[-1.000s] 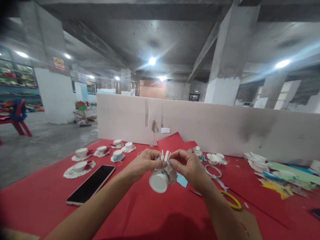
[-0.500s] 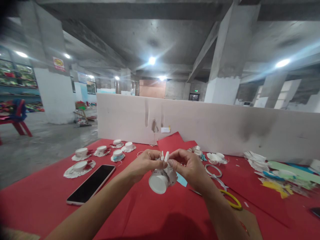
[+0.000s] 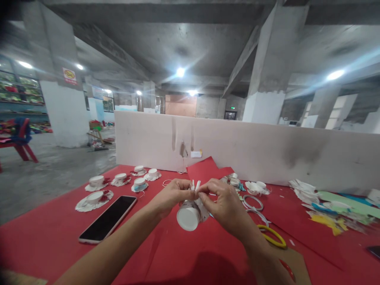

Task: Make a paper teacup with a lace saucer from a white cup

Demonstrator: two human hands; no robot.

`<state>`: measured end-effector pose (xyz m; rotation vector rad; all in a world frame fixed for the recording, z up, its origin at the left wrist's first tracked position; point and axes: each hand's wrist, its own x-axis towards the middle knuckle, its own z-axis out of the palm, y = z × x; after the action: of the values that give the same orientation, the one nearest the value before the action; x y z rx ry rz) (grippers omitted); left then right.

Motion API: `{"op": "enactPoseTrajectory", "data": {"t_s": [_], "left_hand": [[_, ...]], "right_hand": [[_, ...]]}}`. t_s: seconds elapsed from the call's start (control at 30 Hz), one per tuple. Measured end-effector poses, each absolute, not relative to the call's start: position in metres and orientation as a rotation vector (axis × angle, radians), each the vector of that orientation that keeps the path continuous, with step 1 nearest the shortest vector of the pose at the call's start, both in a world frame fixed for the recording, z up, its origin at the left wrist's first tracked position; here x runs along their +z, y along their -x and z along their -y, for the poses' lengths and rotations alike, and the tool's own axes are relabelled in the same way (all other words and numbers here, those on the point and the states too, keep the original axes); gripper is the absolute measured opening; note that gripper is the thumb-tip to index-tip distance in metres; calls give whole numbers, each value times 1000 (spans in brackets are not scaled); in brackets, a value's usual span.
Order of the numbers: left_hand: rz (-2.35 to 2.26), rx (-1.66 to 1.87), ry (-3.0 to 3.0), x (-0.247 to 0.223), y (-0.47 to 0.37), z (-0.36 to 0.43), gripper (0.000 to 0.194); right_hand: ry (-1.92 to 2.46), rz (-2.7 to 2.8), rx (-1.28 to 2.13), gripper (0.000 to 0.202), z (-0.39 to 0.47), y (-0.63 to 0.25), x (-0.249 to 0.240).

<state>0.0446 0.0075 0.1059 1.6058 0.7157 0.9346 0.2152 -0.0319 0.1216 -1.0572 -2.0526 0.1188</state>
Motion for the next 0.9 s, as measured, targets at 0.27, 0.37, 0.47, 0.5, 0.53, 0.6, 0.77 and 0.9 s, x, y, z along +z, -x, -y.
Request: {"op": "enactPoseTrajectory", "data": {"t_s": [0.27, 0.37, 0.47, 0.5, 0.53, 0.6, 0.77, 0.9], "left_hand": [[-759, 913, -1616, 107, -46, -4, 18], [-747, 899, -1636, 107, -46, -3, 21], [-713, 901, -1653, 106, -46, -3, 19], [-704, 899, -1656, 106, -45, -3, 18], [-695, 895, -1658, 106, -45, -3, 18], [-692, 891, -1660, 107, -45, -2, 17], [-724, 922, -1676, 108, -48, 1, 16], [-676, 938, -1664, 106, -49, 0, 15]], "right_hand": [[1025, 2059, 351, 22, 34, -223, 126], [1007, 2043, 433, 24, 32, -224, 126], [984, 2065, 514, 24, 29, -225, 126], [972, 2067, 558, 24, 28, -225, 126], [959, 2063, 611, 24, 27, -226, 125], [935, 2043, 725, 25, 25, -226, 125], [913, 1997, 839, 24, 19, -227, 120], [926, 1983, 809, 25, 18, -227, 119]]}}
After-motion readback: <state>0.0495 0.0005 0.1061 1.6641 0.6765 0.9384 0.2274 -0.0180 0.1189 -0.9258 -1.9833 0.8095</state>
